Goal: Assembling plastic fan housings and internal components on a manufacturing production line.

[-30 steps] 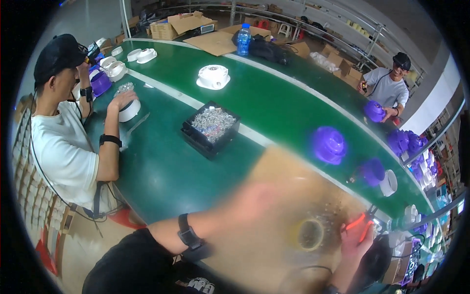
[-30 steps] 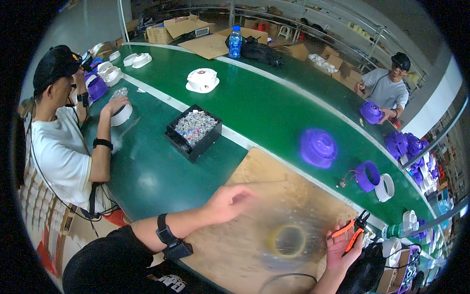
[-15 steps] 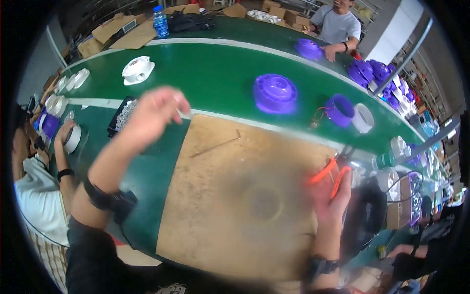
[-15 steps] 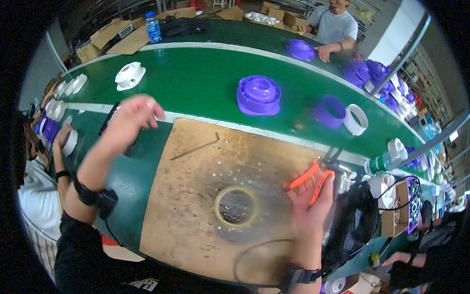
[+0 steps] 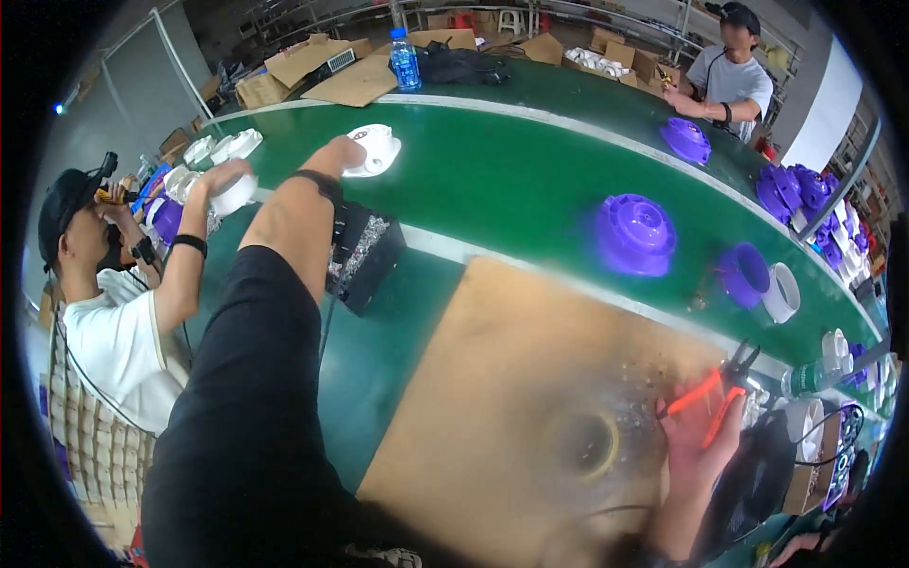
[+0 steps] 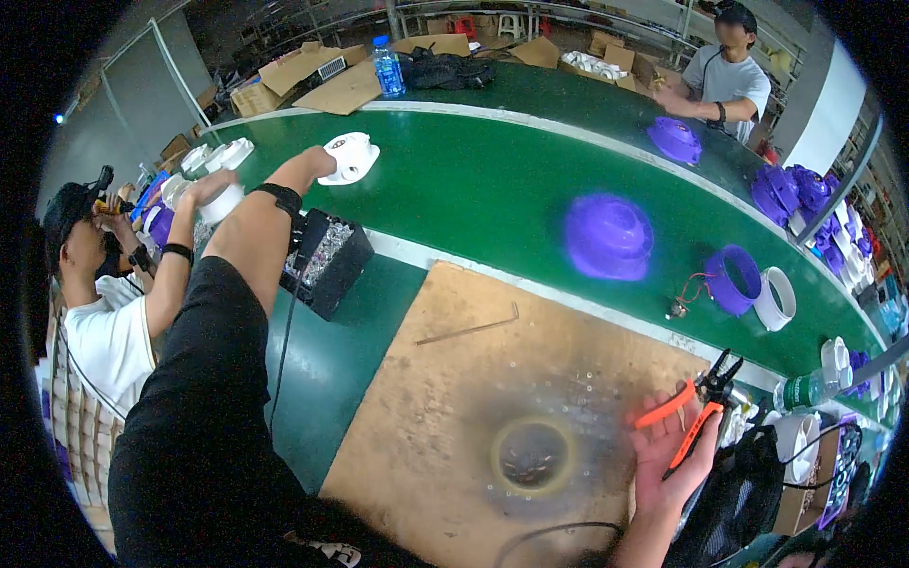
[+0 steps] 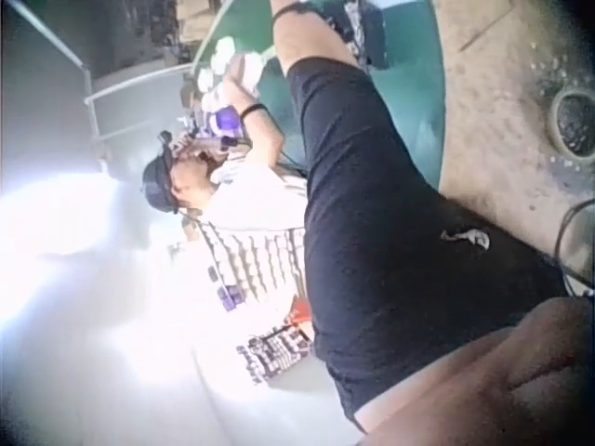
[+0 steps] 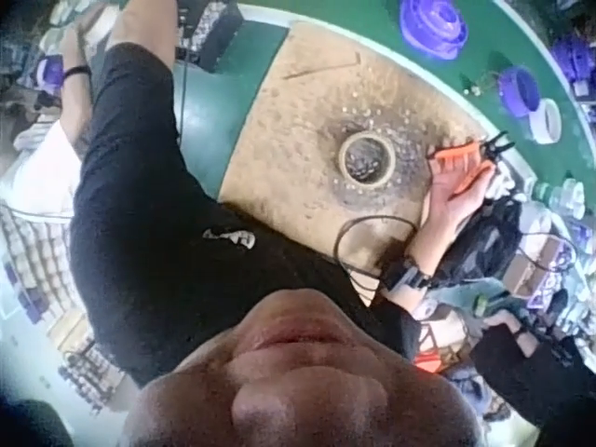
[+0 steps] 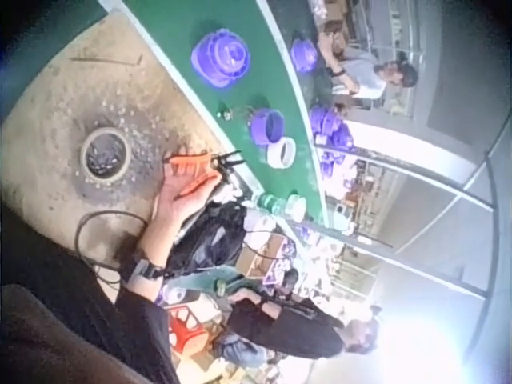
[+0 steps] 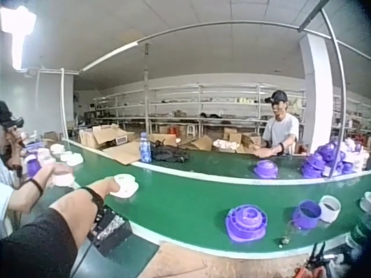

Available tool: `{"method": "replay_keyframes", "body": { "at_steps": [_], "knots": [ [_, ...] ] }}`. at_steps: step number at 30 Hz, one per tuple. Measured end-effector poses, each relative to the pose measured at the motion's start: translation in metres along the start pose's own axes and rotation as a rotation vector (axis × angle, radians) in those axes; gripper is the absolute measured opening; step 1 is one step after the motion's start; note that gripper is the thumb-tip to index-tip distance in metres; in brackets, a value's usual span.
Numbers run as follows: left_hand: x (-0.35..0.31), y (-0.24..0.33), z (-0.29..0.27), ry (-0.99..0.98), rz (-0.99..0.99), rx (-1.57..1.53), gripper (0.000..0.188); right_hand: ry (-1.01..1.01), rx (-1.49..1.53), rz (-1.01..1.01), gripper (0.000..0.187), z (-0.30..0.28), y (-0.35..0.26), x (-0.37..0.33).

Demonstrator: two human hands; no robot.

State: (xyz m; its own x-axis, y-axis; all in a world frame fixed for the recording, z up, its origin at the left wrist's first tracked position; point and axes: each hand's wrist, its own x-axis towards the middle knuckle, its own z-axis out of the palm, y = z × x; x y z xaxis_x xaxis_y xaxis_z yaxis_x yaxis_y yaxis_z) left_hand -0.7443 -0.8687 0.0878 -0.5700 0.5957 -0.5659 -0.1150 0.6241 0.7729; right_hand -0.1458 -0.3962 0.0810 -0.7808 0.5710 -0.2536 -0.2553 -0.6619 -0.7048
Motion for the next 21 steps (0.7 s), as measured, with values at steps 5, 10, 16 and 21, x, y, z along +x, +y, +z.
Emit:
{"method": "replay_keyframes", "body": {
  "at_steps": [5, 10, 16, 21],
  "knots": [
    [0.021, 0.087, 0.122, 0.503, -0.193, 1.291, 0.065, 0.067, -0.06, -0.058, 0.061, 0.001, -0.013, -0.014],
    [0.043, 0.009, 0.033, 0.741, -0.017, 1.308, 0.077, 0.057, -0.057, -0.029, 0.062, 0.014, -0.006, -0.007],
    [0.01, 0.088, 0.119, 0.618, -0.287, 0.695, 0.081, 0.071, -0.074, -0.029, 0.061, 0.001, -0.01, -0.007],
    [0.006, 0.102, 0.137, 0.544, -0.186, 0.969, 0.061, 0.083, -0.045, -0.009, 0.061, 0.004, -0.009, -0.005]
  ]
}}
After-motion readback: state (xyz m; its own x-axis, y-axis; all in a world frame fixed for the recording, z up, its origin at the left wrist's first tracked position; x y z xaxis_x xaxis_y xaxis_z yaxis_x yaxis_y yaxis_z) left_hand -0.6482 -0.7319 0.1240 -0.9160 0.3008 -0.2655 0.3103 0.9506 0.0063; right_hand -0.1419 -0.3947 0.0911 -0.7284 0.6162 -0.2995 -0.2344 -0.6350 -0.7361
